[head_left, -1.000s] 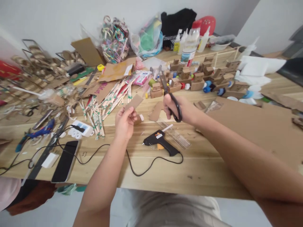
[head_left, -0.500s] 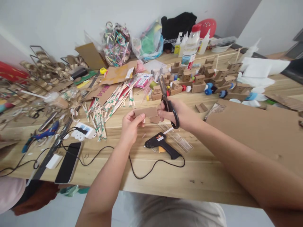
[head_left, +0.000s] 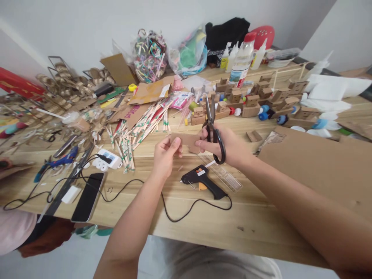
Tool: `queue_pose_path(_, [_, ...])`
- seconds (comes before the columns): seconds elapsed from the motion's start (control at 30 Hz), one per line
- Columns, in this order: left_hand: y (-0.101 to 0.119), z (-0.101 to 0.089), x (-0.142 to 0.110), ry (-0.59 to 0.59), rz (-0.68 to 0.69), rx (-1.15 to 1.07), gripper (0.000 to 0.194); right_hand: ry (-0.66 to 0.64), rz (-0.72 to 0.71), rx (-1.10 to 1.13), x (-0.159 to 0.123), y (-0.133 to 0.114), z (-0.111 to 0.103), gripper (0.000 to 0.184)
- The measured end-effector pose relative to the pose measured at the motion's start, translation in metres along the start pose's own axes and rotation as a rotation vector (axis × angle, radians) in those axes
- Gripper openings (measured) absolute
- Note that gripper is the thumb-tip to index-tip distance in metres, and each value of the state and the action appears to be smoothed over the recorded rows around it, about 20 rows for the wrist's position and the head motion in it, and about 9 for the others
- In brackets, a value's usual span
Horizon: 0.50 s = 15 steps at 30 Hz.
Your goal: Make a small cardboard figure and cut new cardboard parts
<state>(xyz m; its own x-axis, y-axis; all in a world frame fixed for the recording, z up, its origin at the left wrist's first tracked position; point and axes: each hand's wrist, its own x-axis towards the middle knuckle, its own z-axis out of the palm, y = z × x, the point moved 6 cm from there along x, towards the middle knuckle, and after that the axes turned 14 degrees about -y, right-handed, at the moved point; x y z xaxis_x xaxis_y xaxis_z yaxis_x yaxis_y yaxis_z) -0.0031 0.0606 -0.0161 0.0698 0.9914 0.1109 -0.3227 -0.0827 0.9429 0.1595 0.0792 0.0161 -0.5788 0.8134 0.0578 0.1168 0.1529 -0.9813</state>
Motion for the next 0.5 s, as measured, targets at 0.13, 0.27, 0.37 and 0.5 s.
queue_pose_path(0.13, [-0.002, -0.003, 0.001, 0.018, -0.004, -0.01, 0.054, -0.005, 0.011, 0.032, 0.003, 0.006, 0.003, 0.052])
queue_pose_path(0.27, [-0.001, -0.003, 0.001, -0.002, 0.015, -0.014, 0.057, -0.001, 0.004, 0.064, 0.005, 0.011, 0.008, 0.05])
queue_pose_path(0.37, [0.001, -0.003, 0.0, 0.019, 0.019, 0.016, 0.055, -0.01, -0.014, 0.023, 0.005, 0.013, 0.015, 0.042])
queue_pose_path(0.5, [0.002, -0.001, -0.001, 0.021, 0.003, 0.098, 0.051, -0.013, -0.057, -0.06, 0.005, 0.014, 0.024, 0.028])
